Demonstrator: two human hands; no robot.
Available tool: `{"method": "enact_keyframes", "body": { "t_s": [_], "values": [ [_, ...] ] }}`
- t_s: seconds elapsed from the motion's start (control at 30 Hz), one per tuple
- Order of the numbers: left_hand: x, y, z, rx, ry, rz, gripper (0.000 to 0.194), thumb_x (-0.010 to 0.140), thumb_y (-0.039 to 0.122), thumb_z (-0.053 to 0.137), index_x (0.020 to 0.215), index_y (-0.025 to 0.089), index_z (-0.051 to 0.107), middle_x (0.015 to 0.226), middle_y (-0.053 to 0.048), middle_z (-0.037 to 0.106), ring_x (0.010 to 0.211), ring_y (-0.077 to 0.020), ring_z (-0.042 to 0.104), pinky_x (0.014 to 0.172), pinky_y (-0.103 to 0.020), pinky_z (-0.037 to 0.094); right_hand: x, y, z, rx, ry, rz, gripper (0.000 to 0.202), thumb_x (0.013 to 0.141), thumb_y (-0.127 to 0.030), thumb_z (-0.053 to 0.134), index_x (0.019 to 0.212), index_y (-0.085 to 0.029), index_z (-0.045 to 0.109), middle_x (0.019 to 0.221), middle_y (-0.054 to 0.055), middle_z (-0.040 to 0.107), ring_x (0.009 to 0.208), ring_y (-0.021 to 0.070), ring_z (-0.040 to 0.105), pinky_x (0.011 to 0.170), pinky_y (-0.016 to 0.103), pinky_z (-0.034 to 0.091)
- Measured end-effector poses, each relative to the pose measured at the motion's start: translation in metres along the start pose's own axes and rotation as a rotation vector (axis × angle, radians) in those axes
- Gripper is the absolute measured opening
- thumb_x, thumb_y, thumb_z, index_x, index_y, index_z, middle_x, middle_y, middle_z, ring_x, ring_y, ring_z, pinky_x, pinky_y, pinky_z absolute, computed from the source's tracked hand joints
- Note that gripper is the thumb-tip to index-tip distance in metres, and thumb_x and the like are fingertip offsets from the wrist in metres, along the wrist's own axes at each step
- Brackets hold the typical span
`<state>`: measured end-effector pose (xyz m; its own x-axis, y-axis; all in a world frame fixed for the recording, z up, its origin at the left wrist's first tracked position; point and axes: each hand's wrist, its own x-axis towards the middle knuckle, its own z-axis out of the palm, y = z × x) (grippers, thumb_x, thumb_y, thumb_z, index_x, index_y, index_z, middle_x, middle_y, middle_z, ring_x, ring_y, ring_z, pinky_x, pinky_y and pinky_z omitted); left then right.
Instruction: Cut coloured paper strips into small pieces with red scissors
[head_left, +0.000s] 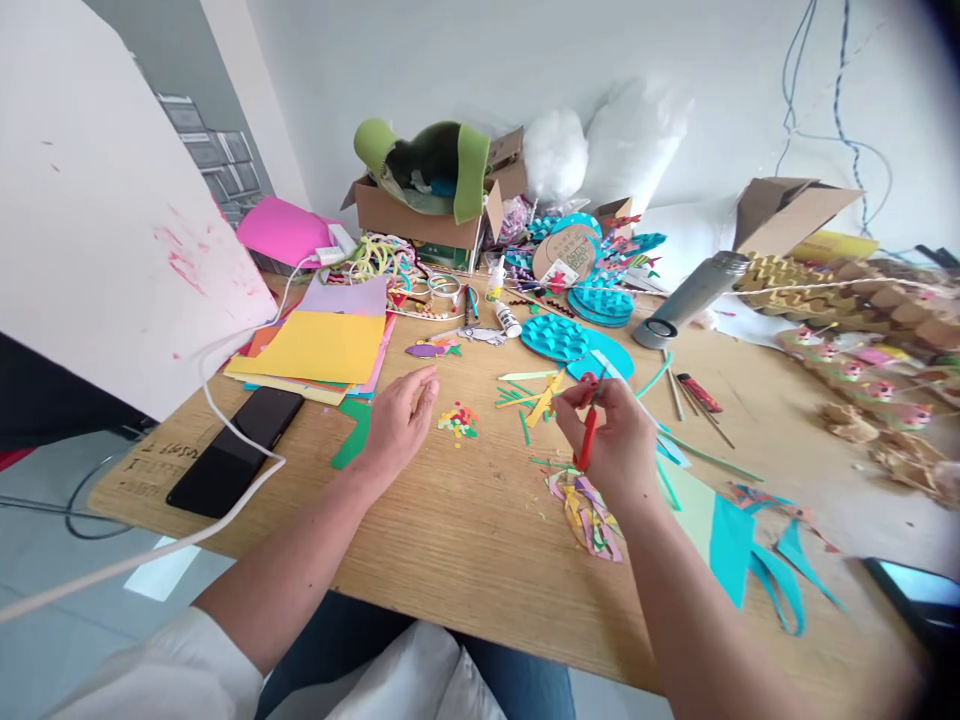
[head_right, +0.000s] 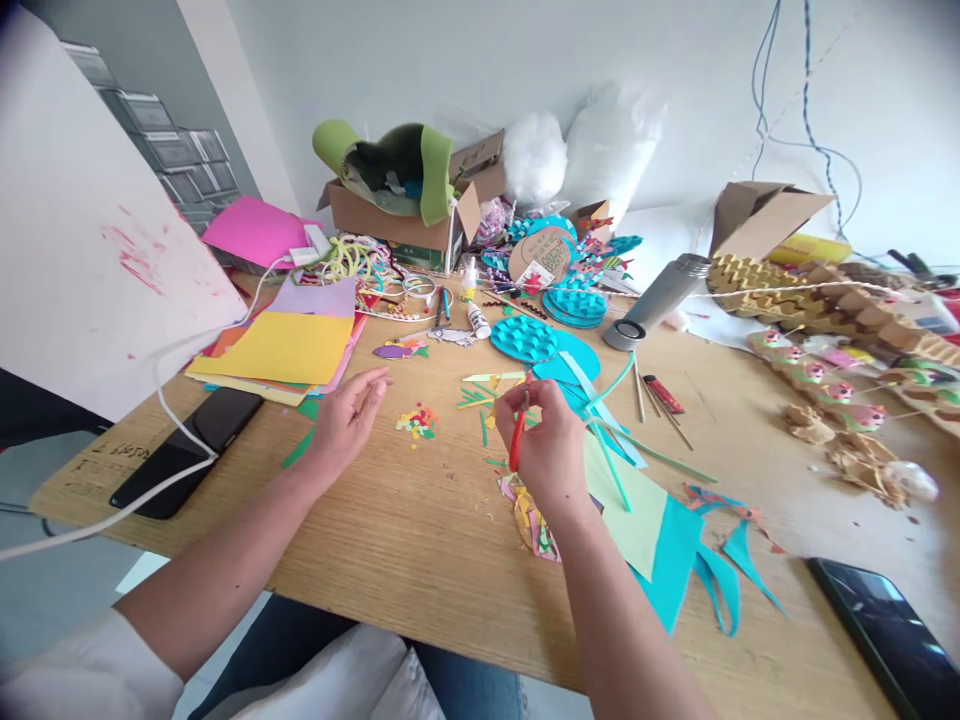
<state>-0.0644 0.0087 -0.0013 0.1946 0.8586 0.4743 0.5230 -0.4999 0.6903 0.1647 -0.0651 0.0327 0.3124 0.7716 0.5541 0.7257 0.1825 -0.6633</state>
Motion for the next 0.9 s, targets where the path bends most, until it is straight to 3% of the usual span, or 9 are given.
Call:
{"method": "enact_keyframes", "body": {
  "t_s": [0.13, 0.23, 0.37, 0.47, 0.57, 0.63, 0.7, 0.8, 0.9],
  "values": [
    [0.001, 0.0, -0.003, -0.069, 0.04, 0.045, 0.03, 0.091, 0.034, 0.045, 0.113, 0.018, 0.059, 0.106, -0.009, 0.07, 0.102, -0.0191, 0.064, 0.092, -0.034, 0.048, -0.014, -0.01, -0.02, -0.253, -0.305, -0.247, 0.008, 0.08, -0.016, 0.055, 0.077, -0.02, 0.05, 0.07, 0.002, 0.061, 0.063, 0.017, 0.057, 0.062, 0.027, 0.042],
    [0.001, -0.003, -0.004, -0.128, 0.076, 0.066, 0.03, 0.09, 0.032, 0.048, 0.114, 0.018, 0.058, 0.104, -0.008, 0.07, 0.1, -0.0189, 0.064, 0.092, -0.034, 0.047, -0.037, -0.008, -0.028, -0.426, -0.453, -0.311, 0.01, 0.08, -0.011, 0.051, 0.079, -0.02, 0.047, 0.066, 0.003, 0.059, 0.063, 0.02, 0.056, 0.061, 0.029, 0.041],
    [0.003, -0.001, -0.007, -0.333, 0.105, -0.006, 0.03, 0.087, 0.034, 0.052, 0.112, 0.018, 0.059, 0.105, -0.009, 0.069, 0.101, -0.0191, 0.063, 0.093, -0.035, 0.046, -0.069, -0.001, -0.034, -0.481, -0.457, -0.298, 0.01, 0.081, -0.009, 0.049, 0.082, -0.019, 0.047, 0.07, 0.005, 0.06, 0.065, 0.0216, 0.056, 0.064, 0.032, 0.041],
    [0.014, 0.01, -0.021, -0.641, 0.172, -0.123, 0.031, 0.084, 0.036, 0.057, 0.107, 0.017, 0.061, 0.101, -0.009, 0.07, 0.095, -0.0187, 0.066, 0.092, -0.037, 0.048, -0.088, -0.008, -0.042, -0.436, -0.279, -0.197, 0.005, 0.083, -0.017, 0.053, 0.08, -0.02, 0.049, 0.071, 0.005, 0.059, 0.069, 0.0228, 0.056, 0.065, 0.033, 0.042],
    [0.037, 0.027, -0.044, -0.932, 0.277, -0.226, 0.023, 0.08, 0.034, 0.058, 0.096, 0.018, 0.061, 0.088, -0.006, 0.07, 0.084, -0.017, 0.067, 0.088, -0.037, 0.05, -0.103, -0.031, -0.042, -0.232, -0.05, 0.051, 0.011, 0.083, -0.029, 0.06, 0.086, -0.02, 0.055, 0.081, 0.006, 0.064, 0.074, 0.0218, 0.059, 0.06, 0.029, 0.042],
    [0.059, 0.041, -0.061, -1.045, 0.379, -0.203, 0.016, 0.08, 0.03, 0.056, 0.092, 0.02, 0.06, 0.084, -0.003, 0.069, 0.084, -0.0142, 0.065, 0.088, -0.034, 0.05, -0.111, -0.052, -0.033, -0.006, -0.002, 0.267, 0.014, 0.084, -0.033, 0.06, 0.081, -0.02, 0.054, 0.078, 0.005, 0.062, 0.071, 0.0194, 0.059, 0.056, 0.027, 0.042],
    [0.083, 0.057, -0.075, -1.163, 0.482, -0.162, 0.013, 0.082, 0.026, 0.048, 0.091, 0.021, 0.056, 0.081, 0.0, 0.067, 0.079, -0.0102, 0.063, 0.089, -0.032, 0.05, -0.119, -0.075, -0.015, 0.239, -0.076, 0.388, 0.019, 0.084, -0.036, 0.059, 0.078, -0.02, 0.055, 0.077, 0.005, 0.062, 0.07, 0.0187, 0.059, 0.063, 0.029, 0.045],
    [0.111, 0.084, -0.09, -1.276, 0.595, -0.136, 0.022, 0.085, 0.019, 0.037, 0.103, 0.02, 0.05, 0.087, 0.0, 0.066, 0.076, -0.0066, 0.061, 0.088, -0.028, 0.049, -0.133, -0.107, 0.02, 0.597, -0.247, 0.441, 0.02, 0.086, -0.039, 0.056, 0.09, -0.019, 0.056, 0.091, 0.008, 0.064, 0.086, 0.0214, 0.061, 0.075, 0.033, 0.048],
    [0.123, 0.107, -0.108, -1.191, 0.599, -0.052, 0.043, 0.092, 0.023, 0.019, 0.132, 0.013, 0.032, 0.119, -0.005, 0.057, 0.101, -0.0076, 0.061, 0.093, -0.025, 0.045, -0.144, -0.128, 0.048, 0.81, -0.292, 0.427, 0.021, 0.089, -0.039, 0.055, 0.096, -0.019, 0.055, 0.094, 0.007, 0.062, 0.087, 0.019, 0.058, 0.081, 0.033, 0.047]
  ]
}}
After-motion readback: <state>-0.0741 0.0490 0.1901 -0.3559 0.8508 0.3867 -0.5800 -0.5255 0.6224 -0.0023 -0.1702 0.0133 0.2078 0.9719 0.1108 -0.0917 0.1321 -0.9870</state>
